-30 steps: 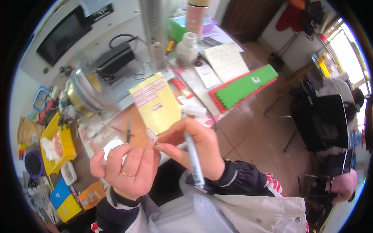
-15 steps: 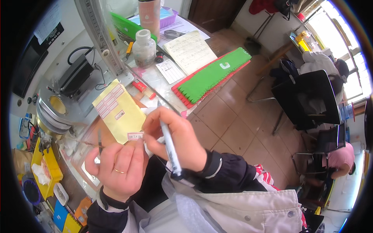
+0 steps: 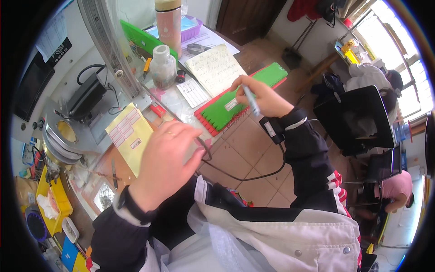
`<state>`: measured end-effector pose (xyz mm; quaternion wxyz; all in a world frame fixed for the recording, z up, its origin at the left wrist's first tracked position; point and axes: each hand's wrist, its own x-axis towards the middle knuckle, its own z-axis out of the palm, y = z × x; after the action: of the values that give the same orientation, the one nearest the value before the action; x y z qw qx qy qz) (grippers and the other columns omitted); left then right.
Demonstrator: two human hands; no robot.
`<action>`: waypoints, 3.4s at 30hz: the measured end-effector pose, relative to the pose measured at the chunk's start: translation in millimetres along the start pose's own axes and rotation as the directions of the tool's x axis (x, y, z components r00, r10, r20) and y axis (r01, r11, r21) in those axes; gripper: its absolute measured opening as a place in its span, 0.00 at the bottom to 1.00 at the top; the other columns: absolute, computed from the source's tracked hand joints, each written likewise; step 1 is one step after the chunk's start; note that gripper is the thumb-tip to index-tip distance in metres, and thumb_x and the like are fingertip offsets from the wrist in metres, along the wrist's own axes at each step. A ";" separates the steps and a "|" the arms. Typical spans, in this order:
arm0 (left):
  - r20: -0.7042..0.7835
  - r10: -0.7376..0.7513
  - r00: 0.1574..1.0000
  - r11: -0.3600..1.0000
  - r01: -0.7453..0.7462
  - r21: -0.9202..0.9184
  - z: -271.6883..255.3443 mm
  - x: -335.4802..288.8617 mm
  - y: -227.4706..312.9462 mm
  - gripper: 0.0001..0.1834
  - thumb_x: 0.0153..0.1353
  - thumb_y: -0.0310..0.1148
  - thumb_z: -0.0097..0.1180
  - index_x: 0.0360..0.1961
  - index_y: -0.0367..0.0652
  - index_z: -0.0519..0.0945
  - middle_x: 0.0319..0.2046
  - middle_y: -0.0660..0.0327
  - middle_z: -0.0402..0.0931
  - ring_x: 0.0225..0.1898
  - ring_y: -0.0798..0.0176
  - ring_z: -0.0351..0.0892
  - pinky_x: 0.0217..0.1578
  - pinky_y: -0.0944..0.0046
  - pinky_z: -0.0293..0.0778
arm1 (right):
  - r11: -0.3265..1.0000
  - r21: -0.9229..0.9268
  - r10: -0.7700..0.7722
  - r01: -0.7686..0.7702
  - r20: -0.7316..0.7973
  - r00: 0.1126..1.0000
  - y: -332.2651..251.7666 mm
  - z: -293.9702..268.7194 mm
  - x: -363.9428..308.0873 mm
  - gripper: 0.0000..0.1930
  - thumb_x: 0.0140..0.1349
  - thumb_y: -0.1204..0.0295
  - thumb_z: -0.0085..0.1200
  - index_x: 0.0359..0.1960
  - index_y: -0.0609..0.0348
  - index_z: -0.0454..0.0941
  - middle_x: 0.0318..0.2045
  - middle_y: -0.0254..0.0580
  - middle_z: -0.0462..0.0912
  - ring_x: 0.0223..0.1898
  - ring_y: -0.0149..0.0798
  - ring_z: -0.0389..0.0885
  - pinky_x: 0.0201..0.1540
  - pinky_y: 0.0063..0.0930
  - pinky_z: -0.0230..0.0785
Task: The recorder uses tools to assemble small metal components at a workstation.
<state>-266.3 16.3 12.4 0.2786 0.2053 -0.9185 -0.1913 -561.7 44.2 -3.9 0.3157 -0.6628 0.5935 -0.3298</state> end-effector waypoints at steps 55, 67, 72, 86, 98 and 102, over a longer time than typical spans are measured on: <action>0.266 -0.138 0.954 0.973 0.080 0.216 56.1 37.0 -4.6 0.34 0.48 0.34 0.63 0.58 0.32 0.71 0.41 0.53 0.75 0.46 0.53 0.75 0.46 0.56 0.64 | 0.980 -0.167 0.036 -0.110 -0.392 0.919 -13.2 38.9 42.7 0.21 0.57 0.75 0.49 0.55 0.61 0.71 0.35 0.57 0.81 0.40 0.58 0.80 0.45 0.46 0.70; 0.070 -0.227 0.971 0.948 0.203 0.246 64.3 41.4 -7.2 0.31 0.46 0.40 0.70 0.52 0.40 0.76 0.40 0.53 0.76 0.47 0.51 0.74 0.47 0.54 0.64 | 0.966 -0.202 -0.026 -0.161 -0.698 0.716 22.2 17.5 13.5 0.26 0.57 0.71 0.59 0.59 0.55 0.71 0.36 0.45 0.84 0.37 0.37 0.82 0.40 0.31 0.74; 0.012 -0.238 0.971 0.966 0.236 0.104 71.5 39.3 -17.1 0.30 0.46 0.38 0.69 0.51 0.39 0.76 0.40 0.53 0.75 0.47 0.50 0.74 0.47 0.53 0.67 | 0.977 0.027 0.130 -0.211 -0.863 0.488 75.5 4.8 -51.3 0.23 0.60 0.72 0.59 0.57 0.59 0.72 0.45 0.42 0.80 0.43 0.33 0.79 0.42 0.26 0.72; -0.328 0.117 0.937 0.991 -0.089 0.098 -37.4 -16.6 21.3 0.34 0.39 0.32 0.75 0.50 0.33 0.78 0.44 0.55 0.75 0.42 0.56 0.77 0.41 0.61 0.75 | 0.559 0.625 0.335 0.545 -0.772 0.541 -34.2 -3.3 -77.8 0.22 0.73 0.52 0.38 0.48 0.58 0.74 0.42 0.35 0.81 0.40 0.32 0.76 0.41 0.30 0.67; -0.254 0.199 0.947 0.967 -0.147 0.209 -92.4 -49.3 44.3 0.36 0.47 0.47 0.68 0.50 0.29 0.75 0.45 0.49 0.73 0.41 0.50 0.76 0.43 0.55 0.72 | 0.477 0.549 -0.059 0.687 -0.759 0.648 -83.8 -1.9 -113.6 0.19 0.72 0.60 0.41 0.55 0.59 0.72 0.49 0.42 0.80 0.49 0.40 0.80 0.55 0.37 0.70; -0.272 0.246 0.930 0.950 -0.177 0.257 -104.5 -58.6 48.6 0.35 0.51 0.47 0.66 0.52 0.29 0.73 0.45 0.48 0.73 0.40 0.51 0.76 0.42 0.54 0.72 | 0.449 0.565 -0.049 0.692 -0.758 0.650 -99.5 1.6 -113.3 0.20 0.71 0.59 0.41 0.55 0.60 0.72 0.50 0.43 0.80 0.51 0.42 0.79 0.56 0.39 0.70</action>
<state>-173.2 60.8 90.2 0.4090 0.1619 -0.8979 -0.0199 -511.7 166.6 68.7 0.2733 -0.3962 0.2589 -0.8374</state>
